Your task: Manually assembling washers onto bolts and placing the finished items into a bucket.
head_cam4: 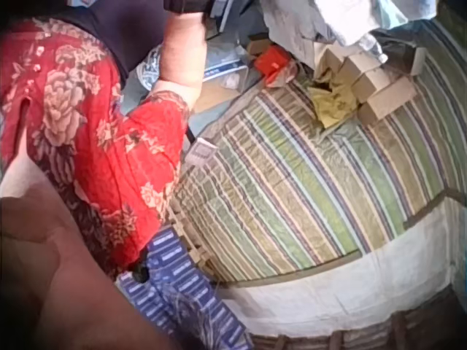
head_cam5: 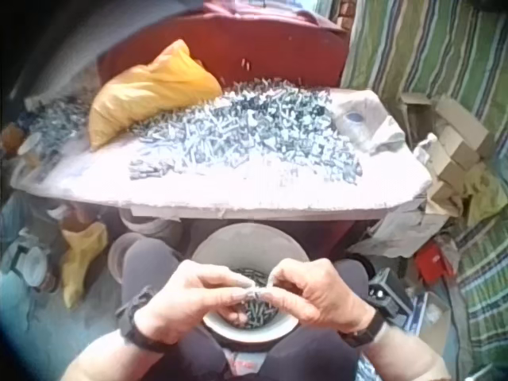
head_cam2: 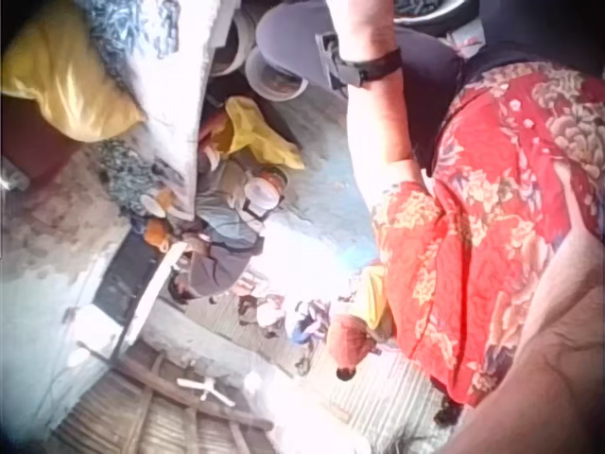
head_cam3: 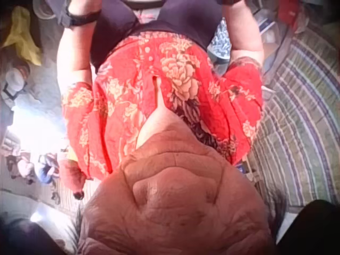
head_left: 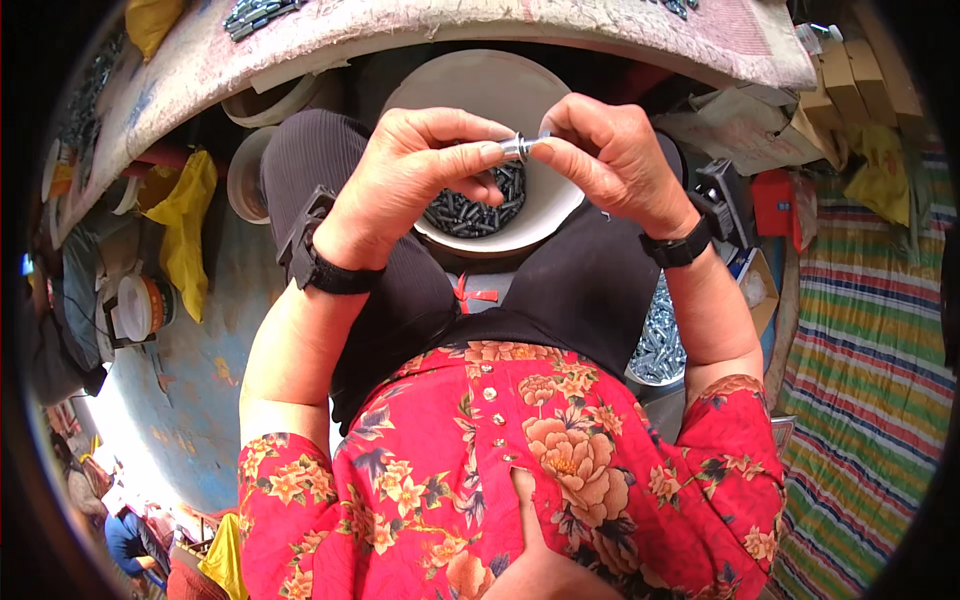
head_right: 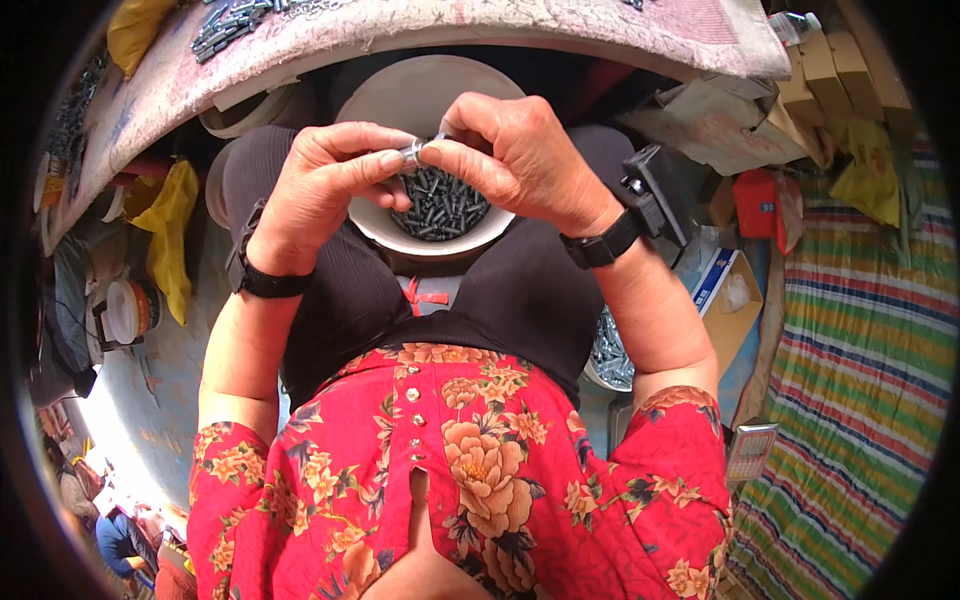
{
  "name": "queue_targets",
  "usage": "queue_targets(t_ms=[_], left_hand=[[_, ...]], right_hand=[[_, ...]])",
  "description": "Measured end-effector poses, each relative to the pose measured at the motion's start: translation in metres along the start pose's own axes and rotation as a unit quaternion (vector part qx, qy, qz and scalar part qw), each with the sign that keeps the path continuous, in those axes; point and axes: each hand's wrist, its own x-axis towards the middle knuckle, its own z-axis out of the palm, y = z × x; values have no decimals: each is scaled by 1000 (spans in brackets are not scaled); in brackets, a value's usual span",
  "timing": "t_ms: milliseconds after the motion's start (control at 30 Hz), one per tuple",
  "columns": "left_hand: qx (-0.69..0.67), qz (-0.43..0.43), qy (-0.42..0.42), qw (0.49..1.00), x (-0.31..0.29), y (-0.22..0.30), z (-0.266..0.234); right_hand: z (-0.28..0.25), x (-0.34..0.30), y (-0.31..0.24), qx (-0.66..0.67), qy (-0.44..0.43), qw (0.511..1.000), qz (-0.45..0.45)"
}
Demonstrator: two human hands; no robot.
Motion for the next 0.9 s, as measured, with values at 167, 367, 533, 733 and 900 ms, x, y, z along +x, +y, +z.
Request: queue_targets(t_ms=[167,367,533,733,900], left_hand=[[-98,-24,10,995,4,-7,-1],[-156,-55,45,985,2,-9,7],[-44,40,110,992,2,-14,25],[21,72,158,985,6,-13,31],[-37,57,130,989,8,-13,26]], right_hand=[[6,1,9,18,56,995,-77],[9,-2,9,24,107,985,-136],[18,-8,10,21,156,987,-34],[23,-10,25,270,130,950,93],[26,-11,7,330,176,926,44]])
